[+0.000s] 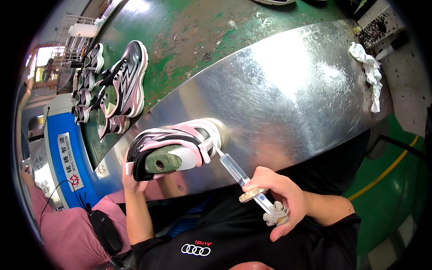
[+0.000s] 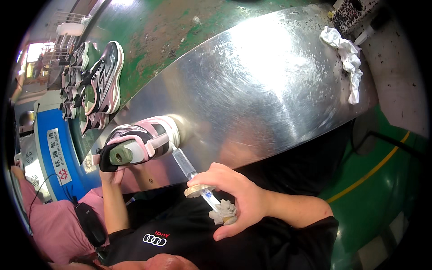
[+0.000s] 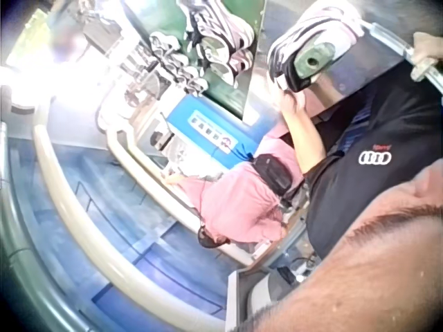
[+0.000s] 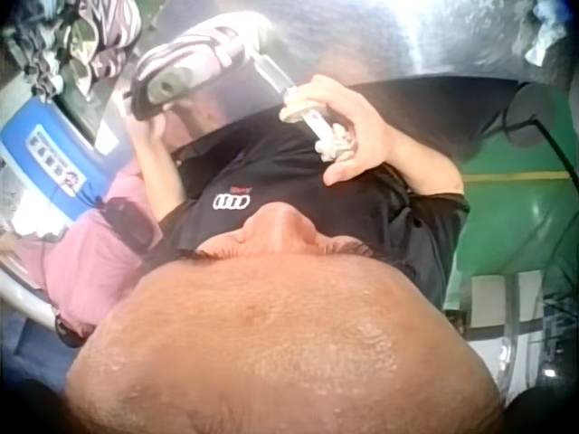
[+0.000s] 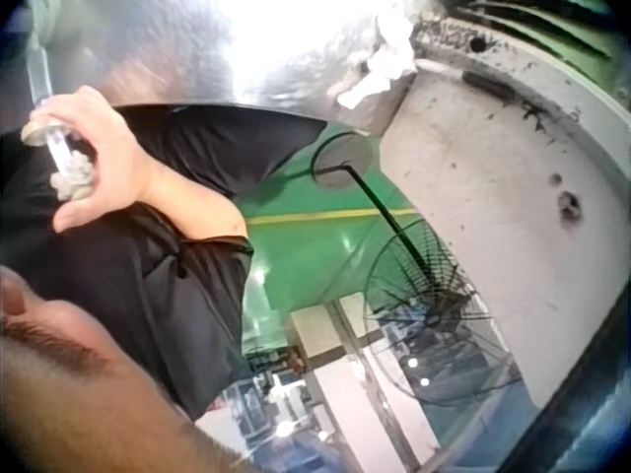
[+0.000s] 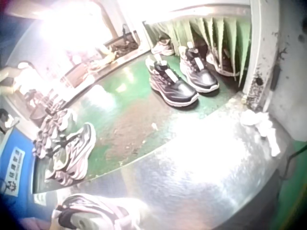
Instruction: The person applies adhesive along the soles of shoes using a syringe applicator and places them onto a conveyor belt.
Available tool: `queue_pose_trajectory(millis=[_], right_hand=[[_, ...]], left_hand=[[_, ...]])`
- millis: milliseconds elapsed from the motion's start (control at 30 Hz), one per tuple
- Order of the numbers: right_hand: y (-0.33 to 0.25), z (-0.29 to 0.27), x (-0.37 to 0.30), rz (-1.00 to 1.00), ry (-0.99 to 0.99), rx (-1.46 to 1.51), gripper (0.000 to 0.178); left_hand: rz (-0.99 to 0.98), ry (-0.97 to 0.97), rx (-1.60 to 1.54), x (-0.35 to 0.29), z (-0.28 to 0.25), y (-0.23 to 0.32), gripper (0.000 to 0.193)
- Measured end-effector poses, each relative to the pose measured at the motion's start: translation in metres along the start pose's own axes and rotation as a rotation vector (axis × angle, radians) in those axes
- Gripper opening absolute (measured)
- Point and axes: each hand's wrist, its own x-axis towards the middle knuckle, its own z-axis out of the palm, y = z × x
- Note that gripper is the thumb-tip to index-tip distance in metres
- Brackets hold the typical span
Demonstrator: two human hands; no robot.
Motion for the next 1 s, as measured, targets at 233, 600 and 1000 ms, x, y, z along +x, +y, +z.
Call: queue_pose_trajectory(millis=[233,600,1000], right_hand=[[0.002,0.007,0.006,-0.007,-0.001,-0.034,0.086],[-0.003,0.016,0.008,-0.001,-0.021,-0.078,0.085],[-0.015,0.029,0.008,0.034,0.011,-0.103,0.084]], left_hand=[[-0.069,0.163,-0.106,-0.039,-0.002,-0.004,0.034],[-0.193,0.198,-0.088,-0.077,0.019,-0.007,0.056],[-0.32,0.0,-0.39,-0.104,0.068,-0.032,0.072]])
